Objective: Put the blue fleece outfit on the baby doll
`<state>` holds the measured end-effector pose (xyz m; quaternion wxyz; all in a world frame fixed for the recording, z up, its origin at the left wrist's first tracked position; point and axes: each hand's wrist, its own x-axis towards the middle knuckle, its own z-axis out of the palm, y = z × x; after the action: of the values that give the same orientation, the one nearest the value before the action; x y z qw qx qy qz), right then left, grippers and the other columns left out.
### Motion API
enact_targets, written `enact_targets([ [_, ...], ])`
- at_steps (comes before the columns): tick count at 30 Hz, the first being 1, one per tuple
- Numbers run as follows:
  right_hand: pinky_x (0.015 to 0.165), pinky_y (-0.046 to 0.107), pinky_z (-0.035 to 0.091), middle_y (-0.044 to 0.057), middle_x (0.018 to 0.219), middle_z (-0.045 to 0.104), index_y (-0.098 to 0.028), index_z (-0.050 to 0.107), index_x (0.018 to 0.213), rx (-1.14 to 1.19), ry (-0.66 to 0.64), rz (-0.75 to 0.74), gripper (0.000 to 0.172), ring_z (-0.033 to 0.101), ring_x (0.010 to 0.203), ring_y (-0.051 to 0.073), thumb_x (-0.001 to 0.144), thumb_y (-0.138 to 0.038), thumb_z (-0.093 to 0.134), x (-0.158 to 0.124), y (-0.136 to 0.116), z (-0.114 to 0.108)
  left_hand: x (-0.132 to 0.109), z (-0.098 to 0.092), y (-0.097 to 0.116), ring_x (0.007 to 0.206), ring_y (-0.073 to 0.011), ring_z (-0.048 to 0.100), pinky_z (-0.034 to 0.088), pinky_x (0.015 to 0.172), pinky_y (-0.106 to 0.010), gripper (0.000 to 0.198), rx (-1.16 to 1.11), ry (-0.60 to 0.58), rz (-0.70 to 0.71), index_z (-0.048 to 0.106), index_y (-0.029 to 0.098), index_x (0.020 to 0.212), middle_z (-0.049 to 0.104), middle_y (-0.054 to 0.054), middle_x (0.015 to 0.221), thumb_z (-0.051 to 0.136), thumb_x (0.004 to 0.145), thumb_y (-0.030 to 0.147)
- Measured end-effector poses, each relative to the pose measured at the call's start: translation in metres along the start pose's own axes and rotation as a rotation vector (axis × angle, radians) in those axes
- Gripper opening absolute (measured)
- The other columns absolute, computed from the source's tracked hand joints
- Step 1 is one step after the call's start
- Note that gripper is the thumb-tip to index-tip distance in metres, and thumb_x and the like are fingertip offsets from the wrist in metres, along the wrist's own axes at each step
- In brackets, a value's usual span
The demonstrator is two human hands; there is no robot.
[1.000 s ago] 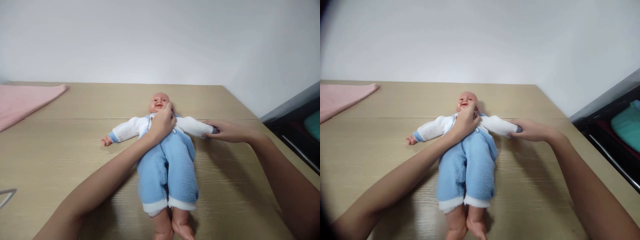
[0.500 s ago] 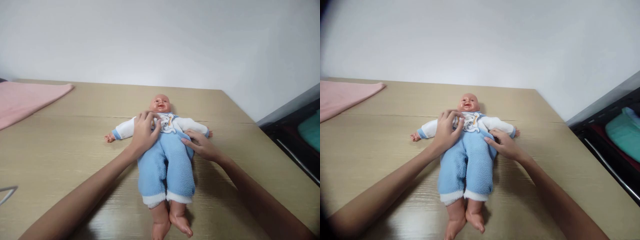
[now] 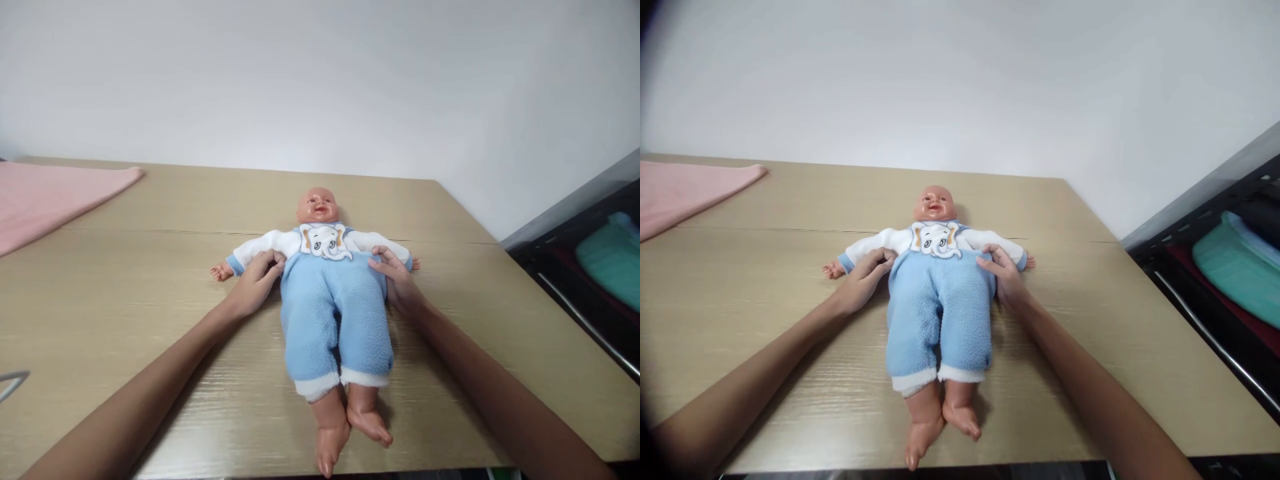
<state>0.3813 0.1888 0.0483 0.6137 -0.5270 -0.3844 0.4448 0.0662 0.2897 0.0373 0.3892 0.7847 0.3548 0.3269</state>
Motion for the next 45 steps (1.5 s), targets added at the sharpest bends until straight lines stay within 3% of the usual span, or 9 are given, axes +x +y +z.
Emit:
enact_targets([
  [5,0.102,0.043,0.055,0.003,0.102,0.067,-0.028,0.061,0.098,0.028,0.016,-0.021,0.028,0.066,0.110,0.029,0.086,-0.048,0.076,0.000,-0.001,-0.002,-0.001,0.002,-0.002,0.085,-0.0217,0.052,0.051,0.083,-0.034,0.023,0.001,0.097,-0.023,0.045,0.028,0.099,0.051,0.000,0.092,0.040,0.115,0.044],
  [11,0.105,0.041,0.055,0.002,0.106,0.069,-0.029,0.064,0.100,-0.009,0.059,-0.069,0.027,0.066,0.110,0.028,0.087,-0.049,0.078,0.004,0.010,0.001,0.003,0.008,-0.008,0.095,-0.0242,0.062,0.053,0.087,-0.038,0.017,0.168,0.140,-0.038,0.043,0.027,0.109,0.063,-0.005,0.103,0.039,0.115,0.042],
  [22,0.096,0.049,0.053,0.009,0.108,0.066,-0.027,0.065,0.107,-0.803,0.153,-0.482,0.009,0.060,0.092,0.028,0.102,-0.032,0.059,-0.002,0.023,-0.011,0.005,0.006,-0.015,0.101,-0.0303,0.070,0.053,0.088,-0.043,0.013,0.384,0.176,0.043,0.050,0.025,0.119,0.072,-0.009,0.111,0.045,0.112,0.033],
  [27,0.098,0.054,0.054,0.014,0.112,0.065,-0.023,0.066,0.124,-1.090,0.288,-0.641,0.026,0.063,0.097,0.033,0.100,-0.034,0.064,0.005,-0.007,-0.049,0.007,0.002,-0.005,0.093,-0.0255,0.065,0.052,0.088,-0.040,0.007,0.376,0.327,0.088,0.054,0.025,0.115,0.069,-0.008,0.106,0.049,0.110,0.026],
  [30,0.118,0.062,0.047,0.017,0.135,0.070,-0.024,0.065,0.136,-1.211,0.104,-0.707,0.040,0.065,0.125,0.041,0.102,-0.045,0.068,0.018,-0.024,-0.098,0.016,0.003,0.018,0.083,-0.0230,0.061,0.052,0.081,-0.038,0.011,0.341,0.424,0.148,0.056,0.024,0.120,0.067,-0.005,0.101,0.048,0.113,0.029],
  [33,0.126,0.067,0.042,0.018,0.156,0.064,-0.026,0.058,0.155,-1.224,-0.030,-0.609,0.071,0.058,0.145,0.045,0.096,-0.060,0.076,0.028,-0.027,-0.143,0.032,0.011,0.052,0.097,-0.0241,0.064,0.054,0.092,-0.039,0.011,0.305,0.321,0.339,0.059,0.023,0.119,0.068,-0.008,0.111,0.052,0.114,0.031],
  [36,0.128,0.067,0.043,0.016,0.163,0.062,-0.029,0.058,0.159,-1.154,-0.161,-0.453,0.079,0.057,0.150,0.045,0.092,-0.064,0.082,0.033,-0.022,-0.162,0.057,0.029,0.081,0.128,-0.0309,0.060,0.048,0.115,-0.045,0.014,0.431,0.109,0.505,0.062,0.022,0.121,0.068,-0.013,0.129,0.057,0.113,0.031],
  [40,0.121,0.064,0.051,0.013,0.146,0.076,-0.030,0.075,0.137,-1.016,-0.169,-0.427,0.060,0.070,0.135,0.042,0.089,-0.064,0.086,0.032,-0.017,-0.157,0.100,0.066,0.095,0.129,-0.0347,0.059,0.045,0.117,-0.048,0.028,0.611,-0.164,0.559,0.065,0.018,0.128,0.069,-0.016,0.137,0.070,0.106,0.034],
  [45,0.112,0.056,0.060,0.012,0.124,0.082,-0.027,0.078,0.115,-0.755,-0.039,-0.392,0.057,0.078,0.115,0.036,0.074,-0.058,0.101,0.026,-0.018,-0.145,0.140,0.100,0.096,0.135,-0.0395,0.058,0.047,0.110,-0.050,0.064,0.737,-0.339,0.426,0.061,0.015,0.143,0.068,-0.021,0.146,0.087,0.092,0.044],
])
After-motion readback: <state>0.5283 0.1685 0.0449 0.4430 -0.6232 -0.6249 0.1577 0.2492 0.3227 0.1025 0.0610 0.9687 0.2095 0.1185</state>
